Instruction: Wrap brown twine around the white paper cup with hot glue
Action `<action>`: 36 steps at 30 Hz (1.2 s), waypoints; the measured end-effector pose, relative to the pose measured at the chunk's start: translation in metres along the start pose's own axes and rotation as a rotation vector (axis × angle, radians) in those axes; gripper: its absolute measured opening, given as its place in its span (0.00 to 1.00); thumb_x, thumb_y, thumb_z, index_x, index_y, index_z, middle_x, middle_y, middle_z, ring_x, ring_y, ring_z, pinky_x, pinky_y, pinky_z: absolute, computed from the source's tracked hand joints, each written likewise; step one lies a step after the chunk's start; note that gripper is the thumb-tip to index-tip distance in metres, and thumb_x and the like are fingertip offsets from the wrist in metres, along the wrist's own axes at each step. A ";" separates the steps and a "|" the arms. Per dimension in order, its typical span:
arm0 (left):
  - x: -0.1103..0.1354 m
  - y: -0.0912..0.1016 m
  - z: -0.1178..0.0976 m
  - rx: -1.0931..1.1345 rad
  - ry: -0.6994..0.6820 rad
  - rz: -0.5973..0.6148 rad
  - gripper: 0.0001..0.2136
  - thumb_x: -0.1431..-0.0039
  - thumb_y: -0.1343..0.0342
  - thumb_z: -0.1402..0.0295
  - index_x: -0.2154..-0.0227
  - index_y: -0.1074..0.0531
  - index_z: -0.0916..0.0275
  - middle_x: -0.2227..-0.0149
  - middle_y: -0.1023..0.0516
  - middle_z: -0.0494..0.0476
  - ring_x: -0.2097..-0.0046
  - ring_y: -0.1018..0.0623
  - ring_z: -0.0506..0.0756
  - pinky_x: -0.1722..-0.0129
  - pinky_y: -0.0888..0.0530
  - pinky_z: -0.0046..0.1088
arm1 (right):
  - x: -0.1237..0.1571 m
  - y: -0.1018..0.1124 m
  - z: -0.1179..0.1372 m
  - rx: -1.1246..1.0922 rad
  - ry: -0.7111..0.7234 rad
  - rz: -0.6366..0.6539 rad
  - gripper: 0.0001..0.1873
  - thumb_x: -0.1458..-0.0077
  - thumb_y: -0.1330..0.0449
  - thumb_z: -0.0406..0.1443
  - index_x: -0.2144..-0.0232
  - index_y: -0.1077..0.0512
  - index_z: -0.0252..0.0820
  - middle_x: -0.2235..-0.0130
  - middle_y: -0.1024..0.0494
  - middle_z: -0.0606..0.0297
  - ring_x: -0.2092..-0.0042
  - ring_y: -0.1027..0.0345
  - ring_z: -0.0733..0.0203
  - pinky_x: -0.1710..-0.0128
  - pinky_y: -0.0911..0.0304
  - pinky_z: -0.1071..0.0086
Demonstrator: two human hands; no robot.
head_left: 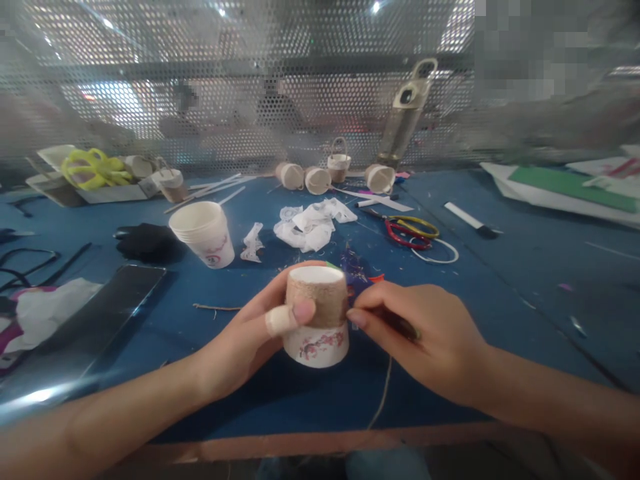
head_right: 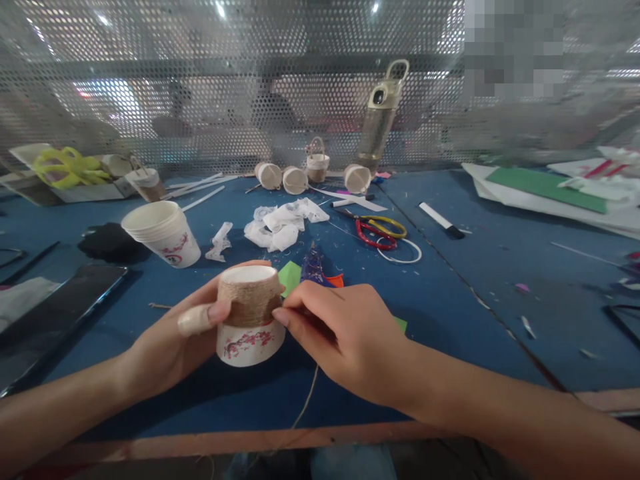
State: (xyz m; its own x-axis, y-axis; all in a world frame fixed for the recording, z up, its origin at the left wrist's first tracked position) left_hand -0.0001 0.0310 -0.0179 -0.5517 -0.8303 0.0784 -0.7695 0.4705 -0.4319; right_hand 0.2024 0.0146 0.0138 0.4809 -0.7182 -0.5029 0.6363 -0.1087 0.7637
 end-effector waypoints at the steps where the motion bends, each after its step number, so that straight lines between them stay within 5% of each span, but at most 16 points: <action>1: 0.001 0.001 0.000 -0.036 -0.001 -0.001 0.22 0.41 0.32 0.57 0.45 0.23 0.51 0.46 0.17 0.59 0.42 0.22 0.68 0.45 0.27 0.43 | 0.001 0.000 0.001 0.017 0.022 -0.001 0.09 0.30 0.42 0.36 0.66 0.29 0.46 0.79 0.28 0.76 0.80 0.40 0.69 0.78 0.50 0.70; 8: 0.004 0.000 -0.006 -0.107 -0.008 -0.060 0.25 0.43 0.30 0.60 0.42 0.25 0.46 0.45 0.18 0.53 0.40 0.24 0.65 0.47 0.27 0.36 | 0.000 0.001 0.001 0.056 0.095 0.015 0.09 0.31 0.42 0.37 0.66 0.27 0.45 0.79 0.27 0.75 0.79 0.39 0.68 0.77 0.49 0.69; 14: -0.001 0.002 -0.011 0.032 0.013 -0.207 0.25 0.47 0.29 0.56 0.45 0.22 0.51 0.50 0.16 0.53 0.48 0.20 0.61 0.52 0.26 0.33 | -0.006 0.007 -0.012 0.229 0.215 0.087 0.14 0.29 0.47 0.37 0.69 0.28 0.44 0.76 0.24 0.70 0.77 0.32 0.65 0.75 0.47 0.68; 19: -0.003 0.003 -0.011 0.061 0.023 -0.182 0.21 0.49 0.28 0.56 0.51 0.19 0.54 0.56 0.14 0.53 0.55 0.19 0.58 0.57 0.25 0.30 | -0.005 0.014 -0.040 0.435 0.083 0.196 0.08 0.33 0.45 0.38 0.63 0.29 0.42 0.65 0.22 0.62 0.72 0.28 0.59 0.74 0.43 0.66; 27: -0.007 0.006 -0.009 0.035 0.007 -0.113 0.16 0.39 0.37 0.56 0.51 0.18 0.56 0.54 0.14 0.58 0.50 0.19 0.63 0.54 0.26 0.34 | 0.004 0.009 -0.053 0.474 -0.131 0.414 0.09 0.37 0.41 0.41 0.57 0.31 0.43 0.57 0.24 0.58 0.60 0.24 0.47 0.65 0.35 0.59; 36: -0.009 0.011 -0.006 0.030 -0.018 -0.176 0.19 0.37 0.39 0.58 0.45 0.22 0.54 0.49 0.16 0.55 0.49 0.20 0.61 0.51 0.25 0.33 | 0.009 0.014 -0.048 0.532 -0.138 0.268 0.11 0.40 0.38 0.43 0.60 0.31 0.44 0.60 0.24 0.59 0.77 0.35 0.62 0.78 0.51 0.67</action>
State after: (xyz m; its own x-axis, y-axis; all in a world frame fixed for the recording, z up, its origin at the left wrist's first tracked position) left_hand -0.0057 0.0451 -0.0183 -0.4032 -0.9044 0.1396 -0.8438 0.3083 -0.4393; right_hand 0.2445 0.0393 0.0005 0.4771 -0.8467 -0.2357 0.0981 -0.2152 0.9716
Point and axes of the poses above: each hand's wrist, its own x-axis away from the middle knuckle, its own y-axis out of the back of the hand, z = x × y, the point moved 3 cm from there along -x, towards the middle knuckle
